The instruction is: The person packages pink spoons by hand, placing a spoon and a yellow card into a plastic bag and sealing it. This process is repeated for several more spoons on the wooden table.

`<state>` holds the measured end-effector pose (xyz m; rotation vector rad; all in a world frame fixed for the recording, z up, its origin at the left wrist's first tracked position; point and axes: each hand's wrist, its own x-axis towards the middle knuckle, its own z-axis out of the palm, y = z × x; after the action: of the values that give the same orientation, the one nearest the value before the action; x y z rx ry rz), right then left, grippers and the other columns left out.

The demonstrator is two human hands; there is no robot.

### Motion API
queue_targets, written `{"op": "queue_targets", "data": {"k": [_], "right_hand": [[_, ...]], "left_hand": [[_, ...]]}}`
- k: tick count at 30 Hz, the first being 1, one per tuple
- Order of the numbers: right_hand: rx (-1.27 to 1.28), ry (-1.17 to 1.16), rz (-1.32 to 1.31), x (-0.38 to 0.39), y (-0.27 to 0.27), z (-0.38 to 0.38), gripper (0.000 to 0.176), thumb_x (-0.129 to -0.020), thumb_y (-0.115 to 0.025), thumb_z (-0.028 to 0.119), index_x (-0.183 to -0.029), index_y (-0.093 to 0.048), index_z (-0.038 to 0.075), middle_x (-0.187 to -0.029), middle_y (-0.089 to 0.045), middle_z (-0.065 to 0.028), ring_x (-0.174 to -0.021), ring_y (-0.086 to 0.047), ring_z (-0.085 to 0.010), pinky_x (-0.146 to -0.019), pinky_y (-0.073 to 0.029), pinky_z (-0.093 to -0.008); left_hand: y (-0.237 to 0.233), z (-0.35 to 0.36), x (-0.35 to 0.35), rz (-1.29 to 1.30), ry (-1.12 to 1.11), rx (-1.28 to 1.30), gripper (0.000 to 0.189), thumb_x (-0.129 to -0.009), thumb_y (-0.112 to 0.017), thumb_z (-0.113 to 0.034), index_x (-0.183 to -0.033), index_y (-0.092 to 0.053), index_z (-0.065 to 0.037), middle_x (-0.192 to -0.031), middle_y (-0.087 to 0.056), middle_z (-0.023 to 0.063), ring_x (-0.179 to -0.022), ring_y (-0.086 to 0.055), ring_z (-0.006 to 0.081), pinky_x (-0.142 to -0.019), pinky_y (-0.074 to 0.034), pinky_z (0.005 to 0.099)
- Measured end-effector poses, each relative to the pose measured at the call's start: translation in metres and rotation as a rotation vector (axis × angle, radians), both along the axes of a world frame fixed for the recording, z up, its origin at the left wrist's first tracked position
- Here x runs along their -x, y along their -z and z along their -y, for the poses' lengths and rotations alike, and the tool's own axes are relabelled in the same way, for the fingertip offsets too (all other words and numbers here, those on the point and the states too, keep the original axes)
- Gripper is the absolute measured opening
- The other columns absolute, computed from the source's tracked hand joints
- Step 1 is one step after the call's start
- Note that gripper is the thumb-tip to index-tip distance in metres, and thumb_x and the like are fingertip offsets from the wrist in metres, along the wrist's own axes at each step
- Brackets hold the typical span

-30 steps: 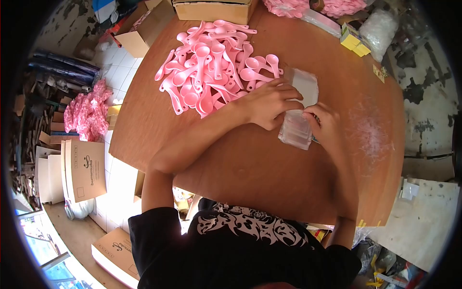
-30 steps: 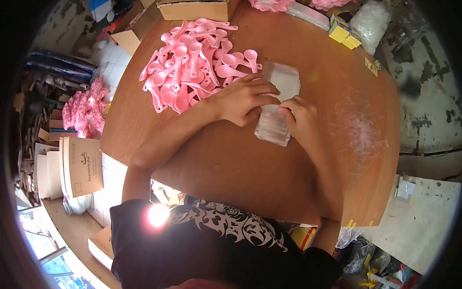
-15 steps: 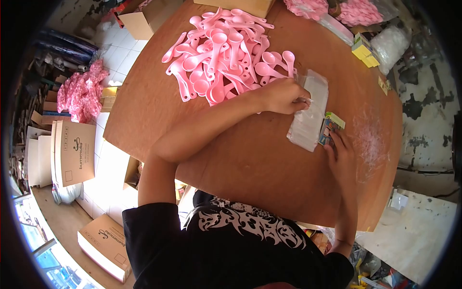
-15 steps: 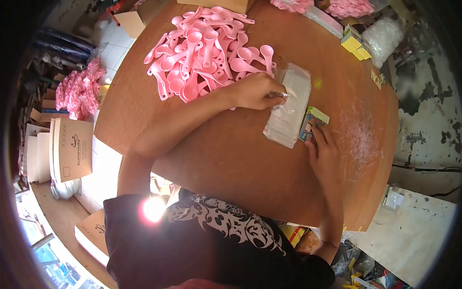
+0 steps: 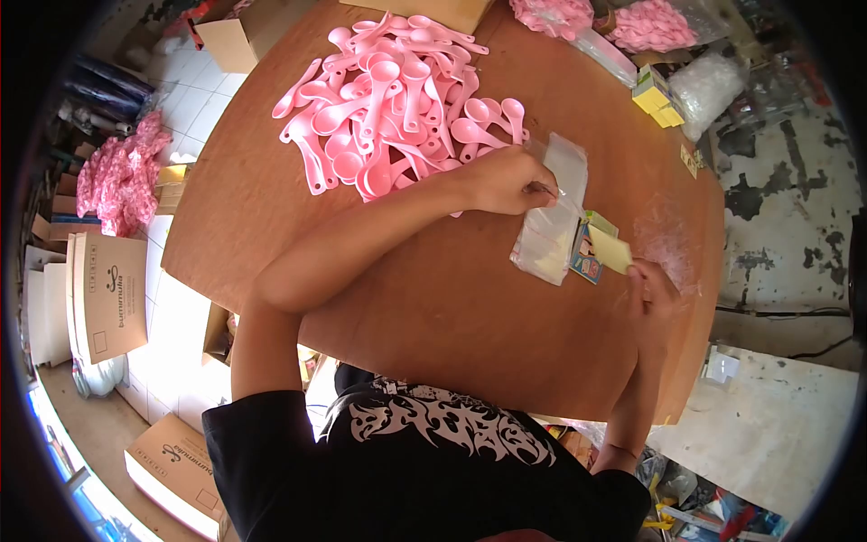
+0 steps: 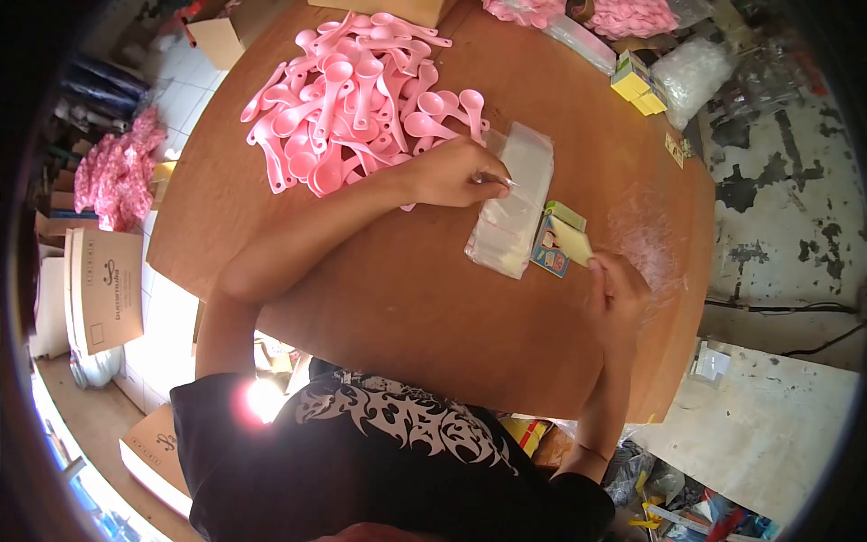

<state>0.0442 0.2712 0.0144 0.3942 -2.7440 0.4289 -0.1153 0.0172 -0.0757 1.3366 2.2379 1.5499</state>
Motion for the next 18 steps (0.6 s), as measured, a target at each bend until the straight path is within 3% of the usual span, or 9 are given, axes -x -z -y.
{"op": "queue_targets", "data": {"k": [2, 4, 7, 11, 13, 18], "right_hand": [[0.123, 0.104, -0.084, -0.001, -0.011, 0.005, 0.010, -0.088, -0.066, 0.002, -0.098, -0.067, -0.001, -0.084, -0.069, -0.0113, -0.079, -0.067, -0.0209, -0.070, -0.052, -0.0289], [0.479, 0.032, -0.274, 0.010, -0.014, 0.003, 0.010, -0.093, -0.063, 0.003, -0.100, -0.064, -0.003, -0.085, -0.067, -0.0085, -0.076, -0.064, -0.0147, -0.068, -0.050, -0.0255], [0.691, -0.007, -0.231, 0.031, -0.019, 0.022, 0.012, -0.095, -0.061, 0.005, -0.102, -0.063, -0.004, -0.088, -0.067, -0.0071, -0.075, -0.062, -0.0119, -0.066, -0.049, -0.0238], [0.765, -0.027, -0.229, 0.056, -0.015, 0.031, 0.012, -0.094, -0.062, 0.006, -0.101, -0.064, -0.004, -0.086, -0.066, -0.0061, -0.075, -0.061, -0.0086, -0.066, -0.048, -0.0208], [0.665, -0.075, -0.130, 0.062, -0.014, 0.024, 0.011, -0.094, -0.064, 0.006, -0.099, -0.065, -0.004, -0.085, -0.066, -0.0049, -0.074, -0.060, -0.0075, -0.065, -0.047, -0.0202], [0.632, -0.074, -0.011, 0.061, -0.011, 0.019, 0.010, -0.092, -0.066, 0.006, -0.096, -0.066, -0.003, -0.084, -0.067, -0.0046, -0.072, -0.061, -0.0075, -0.064, -0.047, -0.0204]], "left_hand": [[-0.002, 0.000, 0.003, 0.038, -0.011, -0.028, 0.018, -0.087, -0.069, -0.016, -0.096, -0.073, -0.002, -0.087, -0.073, 0.0118, -0.080, -0.069, 0.0205, -0.074, -0.054, 0.0345], [-0.010, 0.003, 0.002, 0.157, -0.015, -0.027, 0.019, -0.088, -0.070, -0.017, -0.097, -0.074, -0.001, -0.089, -0.073, 0.0094, -0.084, -0.068, 0.0155, -0.078, -0.053, 0.0302], [-0.021, 0.002, -0.008, 0.290, 0.095, -0.040, 0.020, -0.088, -0.071, -0.018, -0.097, -0.074, -0.001, -0.090, -0.073, 0.0087, -0.084, -0.068, 0.0137, -0.079, -0.053, 0.0302], [-0.039, 0.001, -0.021, 0.323, 0.147, -0.068, 0.022, -0.087, -0.072, -0.019, -0.098, -0.074, 0.000, -0.093, -0.074, 0.0092, -0.085, -0.068, 0.0138, -0.082, -0.053, 0.0301], [-0.039, 0.002, -0.019, 0.312, 0.133, -0.119, 0.024, -0.087, -0.072, -0.021, -0.099, -0.073, 0.000, -0.091, -0.074, 0.0096, -0.086, -0.068, 0.0139, -0.082, -0.053, 0.0297], [-0.042, 0.005, -0.011, 0.279, 0.050, 0.086, 0.027, -0.088, -0.071, -0.021, -0.102, -0.072, 0.002, -0.086, -0.073, 0.0117, -0.075, -0.066, 0.0134, -0.071, -0.051, 0.0306]]}}
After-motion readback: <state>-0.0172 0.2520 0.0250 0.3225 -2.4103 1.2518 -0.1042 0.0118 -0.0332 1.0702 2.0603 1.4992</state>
